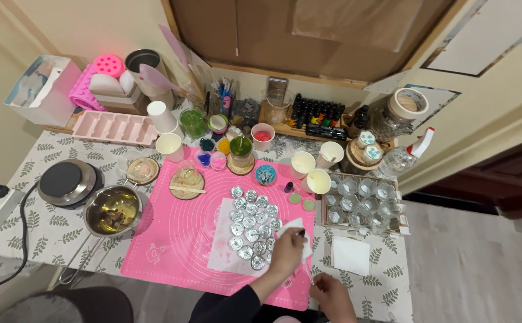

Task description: Preparing, scenting, and coloring candle wax in small containers.

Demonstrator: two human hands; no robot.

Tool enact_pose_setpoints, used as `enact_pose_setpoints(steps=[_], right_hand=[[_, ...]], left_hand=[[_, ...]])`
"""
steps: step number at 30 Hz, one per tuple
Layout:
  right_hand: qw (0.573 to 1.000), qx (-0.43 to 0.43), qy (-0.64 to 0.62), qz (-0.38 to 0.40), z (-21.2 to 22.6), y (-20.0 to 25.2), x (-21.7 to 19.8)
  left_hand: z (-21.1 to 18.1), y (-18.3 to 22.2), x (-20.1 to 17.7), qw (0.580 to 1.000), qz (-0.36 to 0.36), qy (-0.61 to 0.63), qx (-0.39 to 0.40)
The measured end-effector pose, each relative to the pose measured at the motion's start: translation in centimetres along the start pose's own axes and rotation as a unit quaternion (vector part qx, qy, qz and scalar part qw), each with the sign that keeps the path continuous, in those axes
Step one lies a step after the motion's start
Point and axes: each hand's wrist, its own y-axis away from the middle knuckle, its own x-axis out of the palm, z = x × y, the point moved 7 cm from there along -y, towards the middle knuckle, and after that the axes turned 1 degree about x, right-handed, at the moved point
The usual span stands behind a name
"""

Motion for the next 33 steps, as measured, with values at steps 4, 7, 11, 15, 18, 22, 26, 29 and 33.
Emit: enact_pose_setpoints(steps=[4, 7, 11, 15, 18, 22, 26, 29, 33], right_hand=[[0.998, -0.024, -0.054, 0.002, 5.5, 2.4, -0.1], [0.993, -0.094, -0.076, 0.003, 9.1, 3.1, 0.1], [0.984, -0.17, -0.041, 0.02, 14.3, 3.4, 0.1], [0.981, -0.163, -0.07, 0.078, 14.6, 0.7, 1.6], [0.962, -0.11, -0.203, 0.147, 15.8, 1.0, 2.2], [0.932, -0.063, -0.319, 0.159, 18.9, 2.5, 2.1], [0.888, -0.066, -0.438, 0.123, 20.6, 3.0, 1.6], [0.882, -0.101, -0.451, 0.086, 21.5, 2.9, 2.1], [0.847, -0.153, -0.509, 0.02, 22.8, 1.8, 2.1]], left_hand=[[-4.0, 1.0, -3.0, 0.998, -0.058, 0.001, 0.039], [-5.4, 0.7, -5.2, 0.985, -0.14, 0.074, 0.072], [-6.5, 0.1, -7.7, 0.981, -0.124, 0.144, 0.039], [-7.7, -0.3, -10.1, 0.972, -0.092, 0.217, -0.005], [-8.0, -1.0, -11.5, 0.934, -0.094, 0.344, -0.002], [-6.7, -1.3, -13.3, 0.897, -0.125, 0.424, -0.017], [-4.9, -1.7, -14.9, 0.869, -0.177, 0.462, -0.026], [-3.8, -1.6, -14.9, 0.846, -0.182, 0.5, -0.024], [-2.7, -1.0, -12.8, 0.793, -0.14, 0.586, -0.084]])
